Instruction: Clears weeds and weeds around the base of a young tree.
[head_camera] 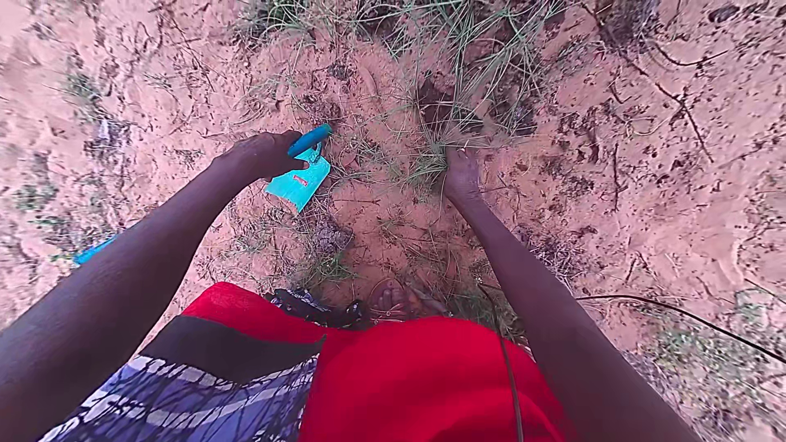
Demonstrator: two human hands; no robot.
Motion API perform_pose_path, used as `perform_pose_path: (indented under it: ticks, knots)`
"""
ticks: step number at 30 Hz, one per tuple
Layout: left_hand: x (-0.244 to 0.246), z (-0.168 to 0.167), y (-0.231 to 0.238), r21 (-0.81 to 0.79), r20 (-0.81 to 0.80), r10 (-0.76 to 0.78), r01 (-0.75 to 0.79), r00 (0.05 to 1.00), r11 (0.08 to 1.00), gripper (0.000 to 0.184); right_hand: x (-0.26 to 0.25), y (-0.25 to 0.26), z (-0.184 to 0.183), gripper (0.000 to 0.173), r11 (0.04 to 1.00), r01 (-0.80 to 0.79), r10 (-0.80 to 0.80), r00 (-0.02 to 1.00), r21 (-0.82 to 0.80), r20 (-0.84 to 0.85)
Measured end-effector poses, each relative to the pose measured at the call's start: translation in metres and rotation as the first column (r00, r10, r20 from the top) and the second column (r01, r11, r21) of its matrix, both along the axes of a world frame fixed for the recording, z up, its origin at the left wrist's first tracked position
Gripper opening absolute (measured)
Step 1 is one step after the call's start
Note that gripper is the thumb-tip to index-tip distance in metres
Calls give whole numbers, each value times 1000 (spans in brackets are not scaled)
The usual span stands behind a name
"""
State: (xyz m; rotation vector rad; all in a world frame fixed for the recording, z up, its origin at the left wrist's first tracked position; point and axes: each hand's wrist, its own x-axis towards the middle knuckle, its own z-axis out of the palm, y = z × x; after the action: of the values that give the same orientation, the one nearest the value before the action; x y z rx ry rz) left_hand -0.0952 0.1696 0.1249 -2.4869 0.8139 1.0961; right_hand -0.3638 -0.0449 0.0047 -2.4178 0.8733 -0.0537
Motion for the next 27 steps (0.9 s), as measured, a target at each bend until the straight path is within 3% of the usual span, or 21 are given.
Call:
perform_pose_path:
  ticks: [3,5,9,13,16,18,21,22,23,24,26,27]
  knots:
    - [1,-1,1,-1,-4,0,0,1000,1000,55,4,-5,-3,33,966,200,-211,976,164,50]
    - [1,0,2,4,-3,2,-2,1000,1000,55,10,-12,-1,33,881,328,-362,931,341,38]
    - [3,0,2,-10,-15,13,-13,1000,1000,56,-16,-5,-9,28,583,378,-619,780,719,92]
    - [3,-2,3,-22,-36,36,-37,999,999,56,-82,26,-2,7,332,398,-777,629,855,9]
    - [2,-2,3,-11,-37,24,-25,999,1000,53,-101,28,23,23,181,360,-885,465,915,-8]
    - [2,-1,3,-13,-37,21,-22,999,1000,52,-107,12,33,34,90,220,-923,386,971,-2]
    - [3,1,3,-20,-50,19,-20,999,1000,53,-123,-19,59,47,-45,-32,-909,416,998,-28]
    - [4,1,3,-23,-53,19,-20,998,1000,53,-127,-29,72,45,-24,-20,-896,445,999,-13]
    - [4,2,2,-23,-54,20,-21,998,999,54,-128,-39,86,40,62,69,-878,479,996,22]
    - [4,3,1,-23,-55,18,-20,998,1000,54,-127,-47,97,30,212,221,-850,523,952,68]
    - [3,4,1,-24,-55,23,-24,998,999,53,-128,-57,105,4,567,511,-699,713,646,50]
    - [3,5,2,-25,-53,22,-23,998,999,53,-128,-60,103,21,699,550,-584,808,458,-80]
